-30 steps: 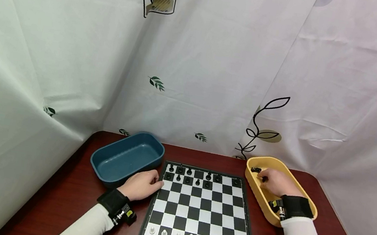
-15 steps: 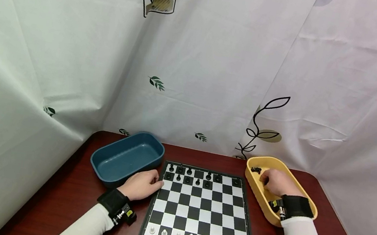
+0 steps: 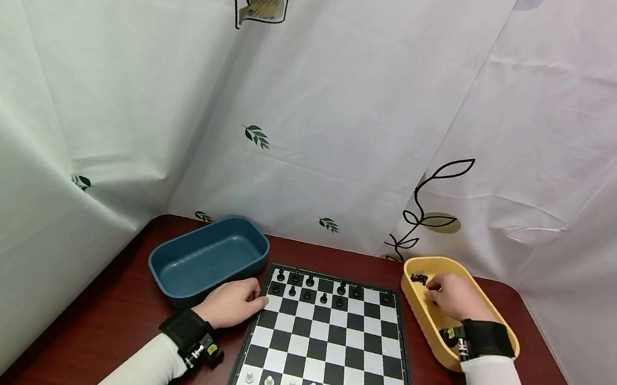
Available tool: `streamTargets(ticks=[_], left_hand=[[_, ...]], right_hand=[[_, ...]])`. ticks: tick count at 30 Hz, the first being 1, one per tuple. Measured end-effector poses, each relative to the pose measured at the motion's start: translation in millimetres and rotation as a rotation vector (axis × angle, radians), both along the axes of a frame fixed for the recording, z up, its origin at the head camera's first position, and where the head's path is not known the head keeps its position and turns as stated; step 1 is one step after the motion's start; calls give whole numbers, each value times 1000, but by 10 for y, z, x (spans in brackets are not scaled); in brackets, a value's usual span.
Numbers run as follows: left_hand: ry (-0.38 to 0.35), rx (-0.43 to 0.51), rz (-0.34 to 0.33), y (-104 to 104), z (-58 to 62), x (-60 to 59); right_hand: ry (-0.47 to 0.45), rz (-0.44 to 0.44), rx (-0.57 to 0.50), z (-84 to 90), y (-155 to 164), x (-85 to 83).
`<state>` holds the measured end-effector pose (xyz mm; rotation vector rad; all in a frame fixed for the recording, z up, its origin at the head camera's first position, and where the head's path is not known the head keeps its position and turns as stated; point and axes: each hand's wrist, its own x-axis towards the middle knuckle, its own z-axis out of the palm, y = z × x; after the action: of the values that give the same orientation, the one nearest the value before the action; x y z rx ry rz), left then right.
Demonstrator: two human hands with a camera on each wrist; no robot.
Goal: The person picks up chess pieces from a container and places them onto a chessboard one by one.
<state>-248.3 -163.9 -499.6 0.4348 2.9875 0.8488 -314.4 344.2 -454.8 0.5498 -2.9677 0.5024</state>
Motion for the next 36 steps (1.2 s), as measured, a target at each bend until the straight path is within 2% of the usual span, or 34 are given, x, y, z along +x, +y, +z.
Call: streamTargets(ticks=[4,11,18,25,36], left_hand=[[8,0,-5,-6,12,9],[5,-4,-8,-2,34,21],[13,3,-7,1,31,28],[32,11,-27,-12,30,34],[3,-2,-12,-5,32,16]], right_hand=[[22,-10,-36,15,-9,5],[145,-68,-33,85,6,43],[180,-110,-59,206,7,91],[268,-103,-102,288,-49,107],[368,-87,-145,444,-249,193]])
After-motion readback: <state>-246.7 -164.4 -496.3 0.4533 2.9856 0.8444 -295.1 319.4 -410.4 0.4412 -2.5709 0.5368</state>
